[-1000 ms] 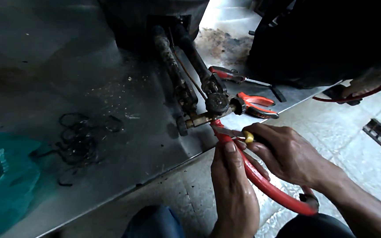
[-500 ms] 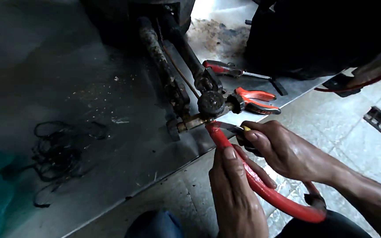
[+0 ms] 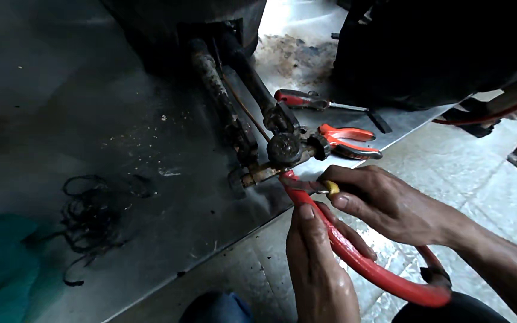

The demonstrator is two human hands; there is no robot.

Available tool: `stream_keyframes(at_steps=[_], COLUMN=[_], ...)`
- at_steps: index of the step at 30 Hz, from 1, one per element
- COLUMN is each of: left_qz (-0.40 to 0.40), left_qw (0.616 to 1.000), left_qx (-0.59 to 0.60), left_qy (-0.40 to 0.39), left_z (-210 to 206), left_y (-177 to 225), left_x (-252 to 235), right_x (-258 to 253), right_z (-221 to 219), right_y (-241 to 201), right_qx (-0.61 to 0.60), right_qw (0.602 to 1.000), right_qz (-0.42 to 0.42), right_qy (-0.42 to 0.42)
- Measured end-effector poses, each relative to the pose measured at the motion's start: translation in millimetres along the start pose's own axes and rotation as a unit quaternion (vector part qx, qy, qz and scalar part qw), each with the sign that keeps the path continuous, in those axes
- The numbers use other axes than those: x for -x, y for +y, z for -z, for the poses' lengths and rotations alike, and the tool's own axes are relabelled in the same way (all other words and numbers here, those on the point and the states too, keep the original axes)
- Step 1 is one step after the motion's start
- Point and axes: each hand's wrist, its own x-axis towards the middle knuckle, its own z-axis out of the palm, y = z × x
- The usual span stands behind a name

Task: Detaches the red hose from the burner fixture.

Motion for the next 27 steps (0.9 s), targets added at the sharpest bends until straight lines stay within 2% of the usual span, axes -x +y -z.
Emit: stream_keyframes(at_steps=[3,5,11,14,19,27], left_qz=[0.015,0.020,-0.034,-0.053,-0.072,-0.120], left_qw=[1.000,1.000,0.995,0.992,0.989,0.987], left_qx=[0.028,0.021,-0.054,-0.080,-0.097,-0.074], left_qy=[0.000,0.012,0.075,0.087,0.090,0.076], left_z=[-2.3,-6.1,-20.2,-20.9,-21.6,-18.2], left_y=[1.0,2.1,-7.1,-10.4,-13.7,-22.8], left_x=[0.3,0.8,2.6,4.1,7.7,4.1], right_x=[-2.8,-4.5,-9.8,-11.5,-14.5,1.1], right_z=[3.8,2.1,-9.7,-12.0,-5.7,-1.9], right_y=[-0.6,-3.0,0.8,-8.1,-26.3,-41.0], right_qx=[0.017,0.089,0.211,0.228,0.252,0.259], right_qw=[1.000,0.995,0.972,0.969,0.966,0.965], right_qz=[0.012,0.033,0.080,0.066,0.027,-0.038], right_qy=[-0.002,0.008,0.062,0.073,0.045,0.030])
